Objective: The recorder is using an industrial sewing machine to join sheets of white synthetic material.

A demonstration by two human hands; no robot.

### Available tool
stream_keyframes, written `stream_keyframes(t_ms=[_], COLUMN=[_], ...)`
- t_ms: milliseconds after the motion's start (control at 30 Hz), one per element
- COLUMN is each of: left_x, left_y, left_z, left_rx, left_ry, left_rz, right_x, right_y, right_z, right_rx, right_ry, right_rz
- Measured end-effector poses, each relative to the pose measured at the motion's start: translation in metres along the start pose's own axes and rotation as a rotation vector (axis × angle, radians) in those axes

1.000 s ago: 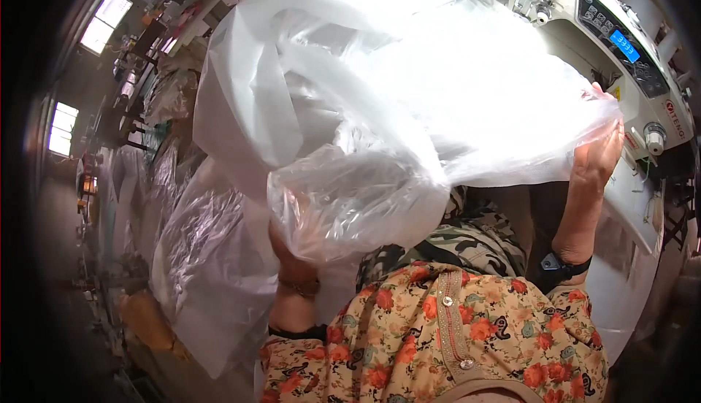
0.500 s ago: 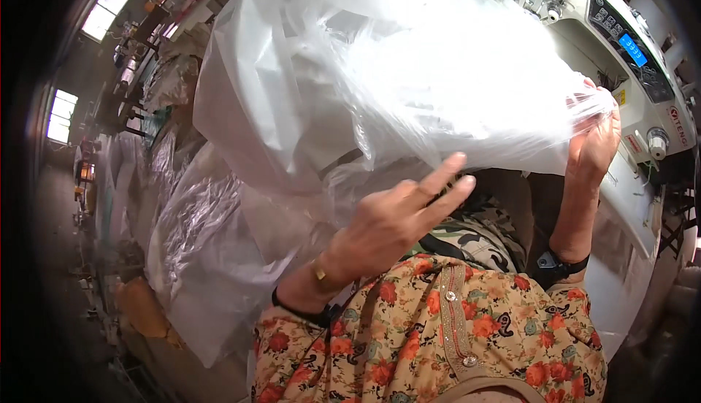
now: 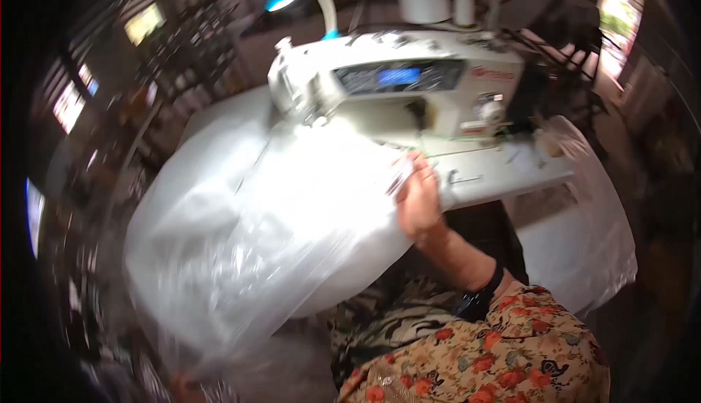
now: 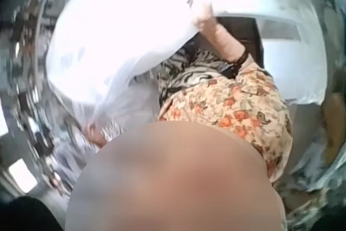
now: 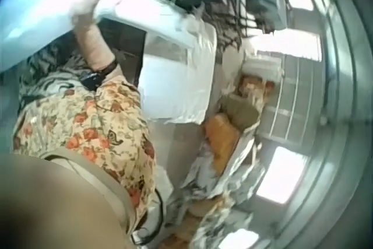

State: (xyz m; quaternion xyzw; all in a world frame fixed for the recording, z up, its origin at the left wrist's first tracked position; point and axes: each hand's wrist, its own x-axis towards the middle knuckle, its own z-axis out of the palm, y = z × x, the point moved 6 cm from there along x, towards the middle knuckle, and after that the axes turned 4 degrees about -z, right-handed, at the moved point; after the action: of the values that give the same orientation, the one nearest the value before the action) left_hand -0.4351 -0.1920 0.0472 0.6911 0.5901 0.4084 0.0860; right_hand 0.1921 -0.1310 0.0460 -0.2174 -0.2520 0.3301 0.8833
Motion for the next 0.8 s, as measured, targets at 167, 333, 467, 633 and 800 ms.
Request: stream_keyframes(t_ms=[167, 333, 467, 633, 800], left_x=[0.023, 0.109, 0.164, 0.123, 0.114], left_y=[-0.154, -0.192, -0.046, 0.225, 0.322], left_z=[-0.123, -0.143, -0.089, 0.079, 0.253], left_rx=[0.223, 0.429, 0.101, 0.822, 0.381], left_ry=[0.136, -0.088, -0.32, -0.265, -0.559], left_rz=[-0.27, -0.398, -0.238, 0.674, 0.963], right_x=[-0.007, -0.026, -0.058, -0.08, -0.097], right_y=[-0.008, -0.019, -0.022, -0.023, -0.044], right_z=[-0.013, -0.031, -0.032, -0.01, 0.031], right_rx=[-0.069, -0.375, -0.68, -0.703, -0.643], right_ry=[-0.026, -0.068, -0.343, -0.511, -0.767], right_rz=[0.027, -0.005, -0.092, -0.074, -0.112])
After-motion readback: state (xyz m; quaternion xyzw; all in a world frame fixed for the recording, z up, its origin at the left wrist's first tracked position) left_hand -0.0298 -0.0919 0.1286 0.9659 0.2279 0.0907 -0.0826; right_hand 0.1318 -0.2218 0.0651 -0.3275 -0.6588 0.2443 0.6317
